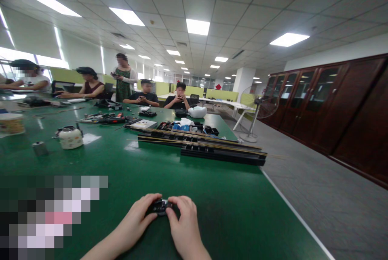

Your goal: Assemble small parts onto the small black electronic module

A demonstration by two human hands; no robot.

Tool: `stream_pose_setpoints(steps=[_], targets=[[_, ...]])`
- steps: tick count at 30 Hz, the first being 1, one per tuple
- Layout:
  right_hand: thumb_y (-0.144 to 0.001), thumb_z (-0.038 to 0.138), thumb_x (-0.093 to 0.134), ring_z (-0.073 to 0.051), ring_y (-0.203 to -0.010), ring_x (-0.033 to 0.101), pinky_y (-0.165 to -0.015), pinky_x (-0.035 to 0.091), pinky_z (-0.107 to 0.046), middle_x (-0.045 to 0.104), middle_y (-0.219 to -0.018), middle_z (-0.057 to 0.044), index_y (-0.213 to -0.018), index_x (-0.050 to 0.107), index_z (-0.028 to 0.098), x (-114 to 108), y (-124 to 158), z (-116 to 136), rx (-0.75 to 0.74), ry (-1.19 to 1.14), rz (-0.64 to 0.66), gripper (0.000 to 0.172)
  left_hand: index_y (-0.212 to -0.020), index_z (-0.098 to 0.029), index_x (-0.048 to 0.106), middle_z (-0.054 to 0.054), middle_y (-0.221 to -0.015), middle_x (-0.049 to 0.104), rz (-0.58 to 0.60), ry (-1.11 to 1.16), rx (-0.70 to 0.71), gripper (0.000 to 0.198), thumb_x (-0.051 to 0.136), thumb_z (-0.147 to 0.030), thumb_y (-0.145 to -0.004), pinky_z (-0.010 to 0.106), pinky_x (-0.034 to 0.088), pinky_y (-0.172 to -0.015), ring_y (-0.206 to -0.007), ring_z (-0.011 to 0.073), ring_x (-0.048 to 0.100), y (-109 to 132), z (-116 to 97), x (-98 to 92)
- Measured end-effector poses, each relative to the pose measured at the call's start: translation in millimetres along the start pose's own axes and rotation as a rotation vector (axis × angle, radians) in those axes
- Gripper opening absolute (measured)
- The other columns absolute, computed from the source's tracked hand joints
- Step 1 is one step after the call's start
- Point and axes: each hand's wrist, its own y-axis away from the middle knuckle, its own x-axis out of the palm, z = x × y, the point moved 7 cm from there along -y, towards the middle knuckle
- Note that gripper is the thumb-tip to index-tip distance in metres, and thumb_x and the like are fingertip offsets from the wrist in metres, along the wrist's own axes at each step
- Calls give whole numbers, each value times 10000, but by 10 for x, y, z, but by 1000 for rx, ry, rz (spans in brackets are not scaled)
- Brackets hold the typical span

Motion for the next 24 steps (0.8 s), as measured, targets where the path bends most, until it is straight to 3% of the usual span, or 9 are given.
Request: stream_pose_setpoints(steps=[8, 24], targets=[[-748, 237, 579, -217, -1038, 526, -941, 366, -397, 646, -1018, -31, -902, 668, 272, 24, 2, 125, -85, 12, 57, 181, -1113, -242, 533, 56, -1141, 609, 18, -15, 22, 405, 500, -131, -724, 376, 382, -948, -1066, 216, 525, 6, -18, 6], [-728, 258, 601, -257, -1082, 484, -964, 286, -467, 665, -992, 19, -873, 677, 335, 63, 12, 96, -64, 139, 98, 182, -1082, -237, 550, 50, -1107, 624, 45, -32, -18, 398, 508, -139, -699, 379, 378, -942, -1052, 222, 528, 0, -75, 8]])
